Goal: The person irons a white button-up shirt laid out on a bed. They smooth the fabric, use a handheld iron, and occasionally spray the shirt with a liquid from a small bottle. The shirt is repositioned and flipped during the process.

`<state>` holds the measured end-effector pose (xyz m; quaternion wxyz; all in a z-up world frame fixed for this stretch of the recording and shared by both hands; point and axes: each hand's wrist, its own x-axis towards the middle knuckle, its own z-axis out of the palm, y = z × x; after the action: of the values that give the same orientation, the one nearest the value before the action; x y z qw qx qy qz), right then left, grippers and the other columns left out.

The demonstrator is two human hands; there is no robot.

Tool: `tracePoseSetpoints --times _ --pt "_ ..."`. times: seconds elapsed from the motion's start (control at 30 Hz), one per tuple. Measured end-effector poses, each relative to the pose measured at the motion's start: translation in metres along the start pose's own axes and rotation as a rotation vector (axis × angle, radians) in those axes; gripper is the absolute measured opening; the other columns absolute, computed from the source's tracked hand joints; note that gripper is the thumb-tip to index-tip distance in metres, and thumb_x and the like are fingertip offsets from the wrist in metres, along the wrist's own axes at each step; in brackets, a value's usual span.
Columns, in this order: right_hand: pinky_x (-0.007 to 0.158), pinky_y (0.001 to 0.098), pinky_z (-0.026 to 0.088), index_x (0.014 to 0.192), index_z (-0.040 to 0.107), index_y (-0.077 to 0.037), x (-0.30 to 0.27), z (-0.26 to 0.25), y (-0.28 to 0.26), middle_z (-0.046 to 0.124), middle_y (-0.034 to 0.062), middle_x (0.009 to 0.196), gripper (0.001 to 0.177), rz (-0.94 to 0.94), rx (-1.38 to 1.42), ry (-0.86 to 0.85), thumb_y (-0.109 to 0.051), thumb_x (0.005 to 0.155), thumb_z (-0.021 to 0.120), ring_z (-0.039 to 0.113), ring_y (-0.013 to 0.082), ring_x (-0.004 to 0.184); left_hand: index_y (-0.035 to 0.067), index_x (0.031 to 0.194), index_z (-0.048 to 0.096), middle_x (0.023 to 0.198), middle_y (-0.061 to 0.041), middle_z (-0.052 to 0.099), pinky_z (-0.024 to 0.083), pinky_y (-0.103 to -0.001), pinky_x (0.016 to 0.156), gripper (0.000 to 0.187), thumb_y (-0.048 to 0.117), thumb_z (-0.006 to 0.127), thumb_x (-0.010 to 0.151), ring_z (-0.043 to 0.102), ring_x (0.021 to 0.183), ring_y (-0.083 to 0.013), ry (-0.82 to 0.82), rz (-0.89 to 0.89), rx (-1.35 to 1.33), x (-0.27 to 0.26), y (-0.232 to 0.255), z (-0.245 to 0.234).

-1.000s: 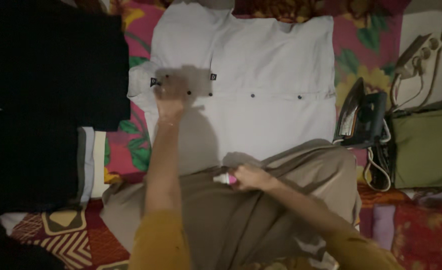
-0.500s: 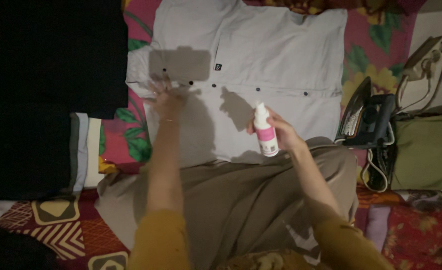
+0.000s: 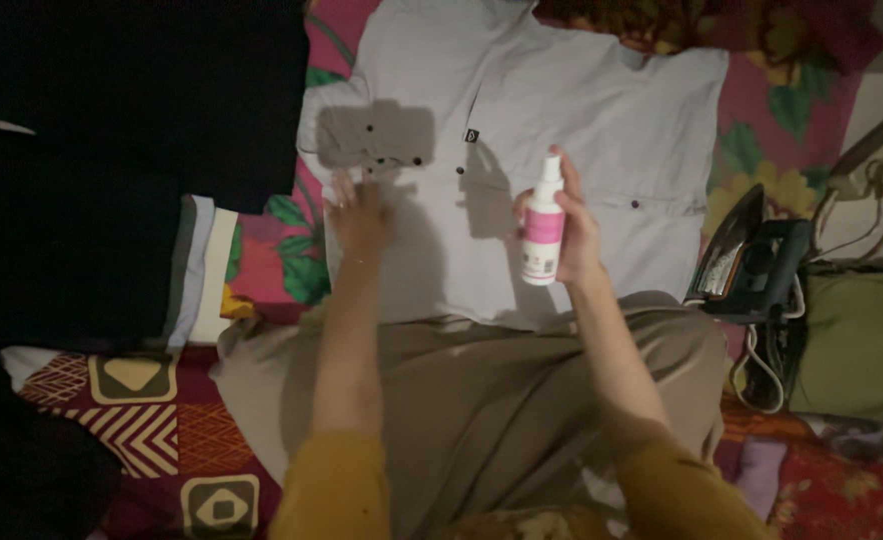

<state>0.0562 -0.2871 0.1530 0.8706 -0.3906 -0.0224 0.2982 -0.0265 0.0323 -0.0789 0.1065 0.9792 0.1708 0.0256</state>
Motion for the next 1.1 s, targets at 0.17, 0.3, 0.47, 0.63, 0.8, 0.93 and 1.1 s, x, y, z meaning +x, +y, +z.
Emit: tracePoseSetpoints --times 0.17,0.3,0.47,0.63,0.8,0.93,1.1 --pt "0.076 0.0403 0.058 0.164 0.031 -0.018 -0.007 0.013 0.004 0.066 0.0215 0.103 0.069 0.029 -0.035 -0.005 -0.028 0.104 0.062 0.066 0.0289 0.088 0.009 0.158 0.041 0.162 -0.028 0.032 0.024 -0.073 0.114 0.082 0.045 0.068 0.089 0.024 0.153 -0.0443 0.043 -0.038 0.070 -0.009 -0.010 0.017" --pt "0.081 0.0409 0.059 0.164 0.017 -0.040 -0.015 0.048 -0.007 0.059 0.0110 0.121 0.082 -0.121 -0.092 0.143 -0.021 0.097 0.062 0.065 0.0237 0.101 0.003 0.152 0.044 0.156 -0.023 0.043 0.027 -0.075 0.112 0.081 0.047 0.069 0.089 0.030 0.152 -0.0410 0.015 -0.039 0.096 -0.013 0.000 0.024" --pt "0.098 0.0410 0.059 0.164 0.021 -0.036 -0.037 0.053 -0.032 0.052 0.0058 0.125 0.091 -0.092 -0.048 0.063 -0.012 0.088 0.065 0.062 0.0205 0.108 0.008 0.157 0.042 0.160 -0.023 0.041 0.030 -0.070 0.113 0.075 0.045 0.065 0.096 0.032 0.153 -0.0332 0.112 -0.031 0.090 -0.033 0.039 0.010" --pt "0.093 0.0408 0.059 0.153 0.039 -0.007 -0.068 0.041 -0.044 0.058 0.0102 0.121 0.068 0.000 -0.226 0.019 -0.012 0.092 0.067 0.065 0.0235 0.109 0.011 0.160 0.031 0.165 -0.021 0.030 0.028 -0.067 0.112 0.084 0.050 0.062 0.092 0.026 0.153 -0.0338 -0.119 -0.072 0.146 -0.037 0.078 -0.019" --pt "0.085 0.0398 0.062 0.145 0.051 -0.010 -0.102 0.040 -0.040 0.062 0.0118 0.106 0.055 -0.092 -0.190 0.011 -0.016 0.093 0.068 0.066 0.0223 0.101 0.014 0.163 0.027 0.166 -0.018 0.026 0.027 -0.069 0.116 0.082 0.050 0.060 0.096 0.024 0.155 -0.0323 -0.040 -0.055 0.119 -0.047 0.094 -0.041" --pt "0.064 0.0376 0.057 0.127 0.055 -0.026 -0.117 0.025 -0.031 0.063 0.0085 0.099 0.044 -0.063 0.033 0.146 -0.016 0.086 0.068 0.067 0.0234 0.087 0.011 0.162 0.029 0.166 -0.021 0.027 0.027 -0.069 0.114 0.081 0.044 0.062 0.096 0.024 0.154 -0.0348 -0.027 -0.035 0.078 -0.050 0.090 -0.066" --pt "0.075 0.0368 0.060 0.118 0.058 -0.008 -0.125 -0.064 -0.038 0.065 0.0113 0.100 0.027 0.122 0.304 0.422 -0.007 0.096 0.073 0.067 0.0243 0.084 0.007 0.161 0.031 0.165 -0.024 0.029 0.028 -0.068 0.115 0.080 0.038 0.065 0.096 0.025 0.154 -0.0371 0.001 -0.009 0.058 -0.061 0.076 -0.087"
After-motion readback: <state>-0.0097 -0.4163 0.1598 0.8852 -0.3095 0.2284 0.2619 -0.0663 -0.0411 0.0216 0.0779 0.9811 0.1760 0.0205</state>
